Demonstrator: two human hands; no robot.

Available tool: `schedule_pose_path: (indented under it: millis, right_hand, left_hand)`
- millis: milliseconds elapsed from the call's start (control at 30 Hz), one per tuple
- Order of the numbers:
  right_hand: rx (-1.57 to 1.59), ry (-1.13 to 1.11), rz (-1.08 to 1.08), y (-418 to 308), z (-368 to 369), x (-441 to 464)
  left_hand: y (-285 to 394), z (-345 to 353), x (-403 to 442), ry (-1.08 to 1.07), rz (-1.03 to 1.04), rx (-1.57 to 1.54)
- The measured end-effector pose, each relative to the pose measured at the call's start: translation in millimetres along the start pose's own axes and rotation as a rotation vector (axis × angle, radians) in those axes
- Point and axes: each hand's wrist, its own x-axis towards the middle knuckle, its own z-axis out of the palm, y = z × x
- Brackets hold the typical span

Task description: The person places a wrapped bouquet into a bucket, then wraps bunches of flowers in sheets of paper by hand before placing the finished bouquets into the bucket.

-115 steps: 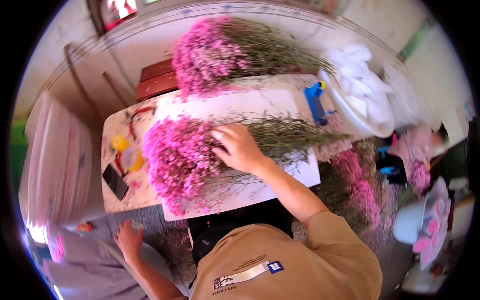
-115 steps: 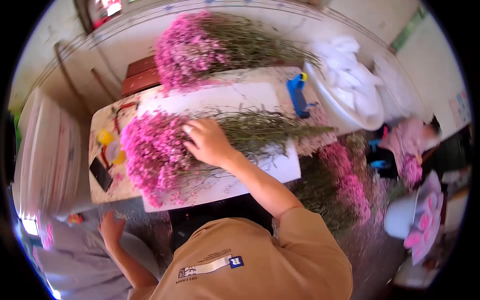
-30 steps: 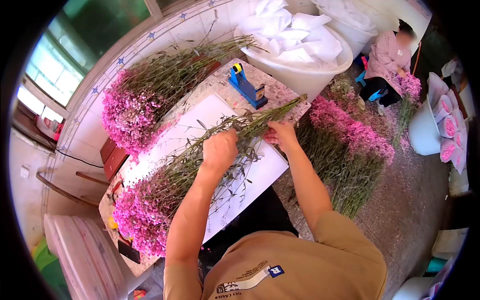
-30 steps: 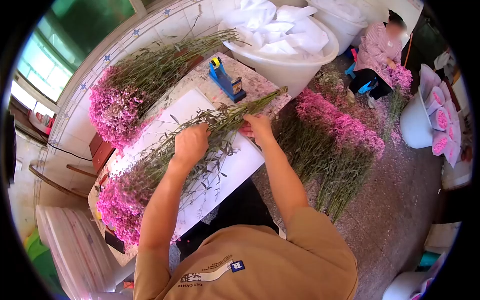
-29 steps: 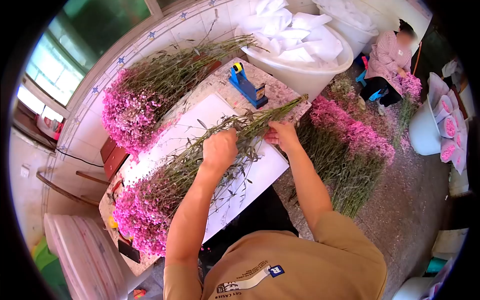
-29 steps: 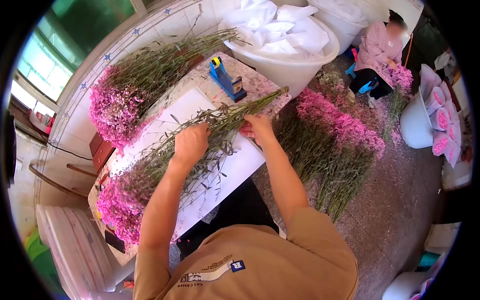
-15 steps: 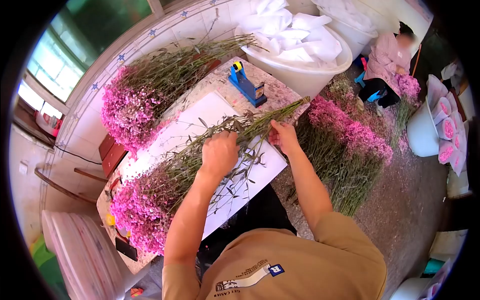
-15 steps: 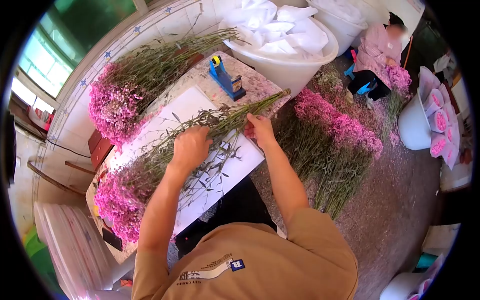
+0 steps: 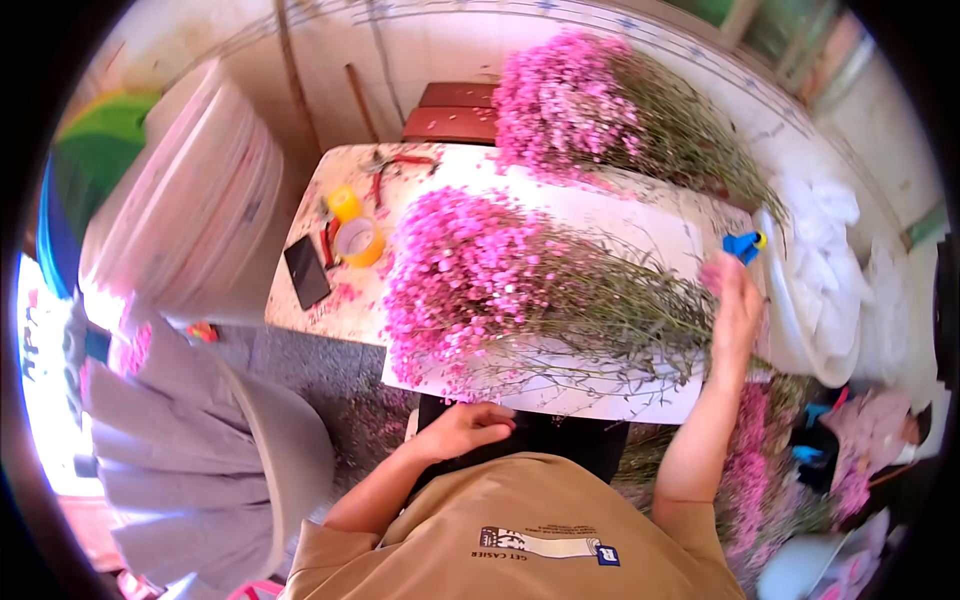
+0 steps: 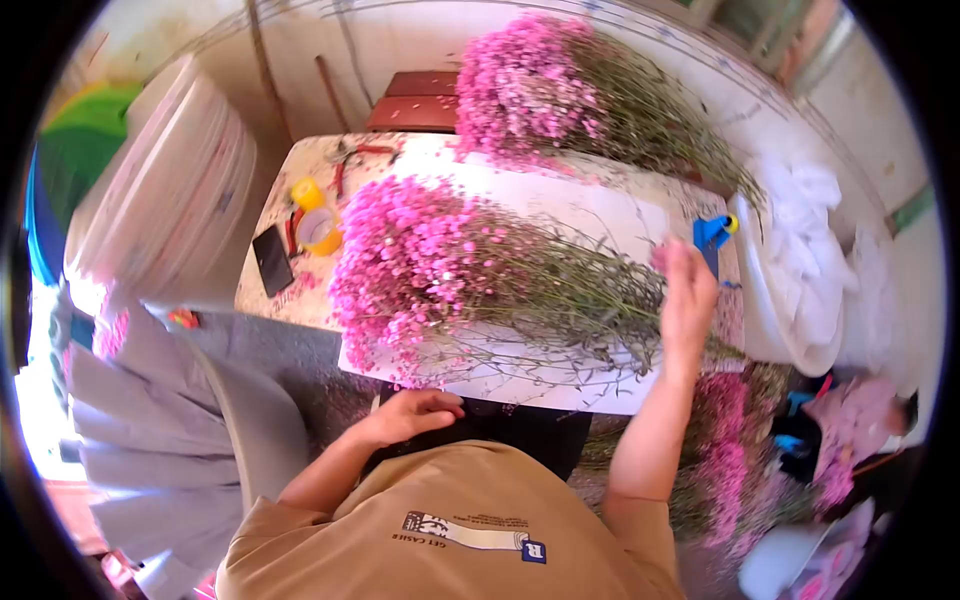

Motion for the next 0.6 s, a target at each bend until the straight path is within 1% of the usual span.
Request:
schedule_pose_path:
  millis: [33,67,100,133,167,200,233,267,333,367,400,433,500,533,567,600]
  right_hand:
    - [-0.067,-0.132,-0.051,-22.9,33.3,9.2]
    - [-0.023,-0.220,-0.060,-45.3,74.1,14.3]
    - [0.061,-0.323,-0.046,-54.7,117.7,21.3]
    - [0.079,-0.368,-0.119,-64.9,163.5,24.8]
    - [-0.021,-0.484,-0.044,-48.8,203.8,47.1]
    - [-0.127,-0.594,0.031,-38.7,239.9,65.1]
    - [-0.303,-0.624,0.049,-56.5,270.1,63.5]
    - [-0.409,-0.702,0.067,-19.6,308.7,80.9]
    - [-0.508,-0.911,0.150,19.3,356.7,73.5]
    - [-0.482,-0.972,0.130,36.6,369.5,60.3]
    - [-0.380,-1.083,-0.005,116.5,385.6,71.0]
    - [-0.357,-1.151,-0.088,57.0,369.8,26.0]
    - [-0.589,-1.083,-0.334,64.0,347.1,3.7]
    - [-0.615,-1.072,-0.424,-3.9,324.3,-25.3]
    - [-0.594,-1.074,-0.352,-41.8,309.0,-42.2]
    - [-0.576,-1.067,-0.275,-66.6,294.9,-53.5]
  left_hand:
    - [-11.0,-7.1,-7.5,0.063,0.011,-0.070]
    - [-9.6,-14.1,-13.3,0.143,-0.065,-0.365]
    - [-15.8,-24.1,-16.3,0.158,-0.065,-0.573]
    - [-13.9,-29.4,-18.7,0.196,-0.041,-0.717]
    - [-12.2,-34.9,-20.6,0.231,-0.011,-0.861]
    - [-16.1,-39.3,-19.9,0.242,0.037,-0.906]
    - [-13.0,-41.9,-20.5,0.257,0.066,-0.943]
    - [-4.8,-43.9,-22.3,0.249,0.098,-0.981]
    - [-7.5,-52.7,-14.3,0.217,0.160,-1.038]
    - [-2.4,-58.0,-11.4,0.234,0.187,-1.075]
    - [7.1,-65.0,-9.4,0.235,0.230,-1.090]
    - [13.1,-70.7,-4.5,0.236,0.268,-1.104]
    - [12.0,-69.5,11.9,0.214,0.269,-1.157]
    - [11.0,-66.2,19.2,0.193,0.261,-1.152]
    - [10.9,-62.6,25.6,0.165,0.247,-1.140]
    - [12.6,-52.9,27.4,0.191,0.255,-1.134]
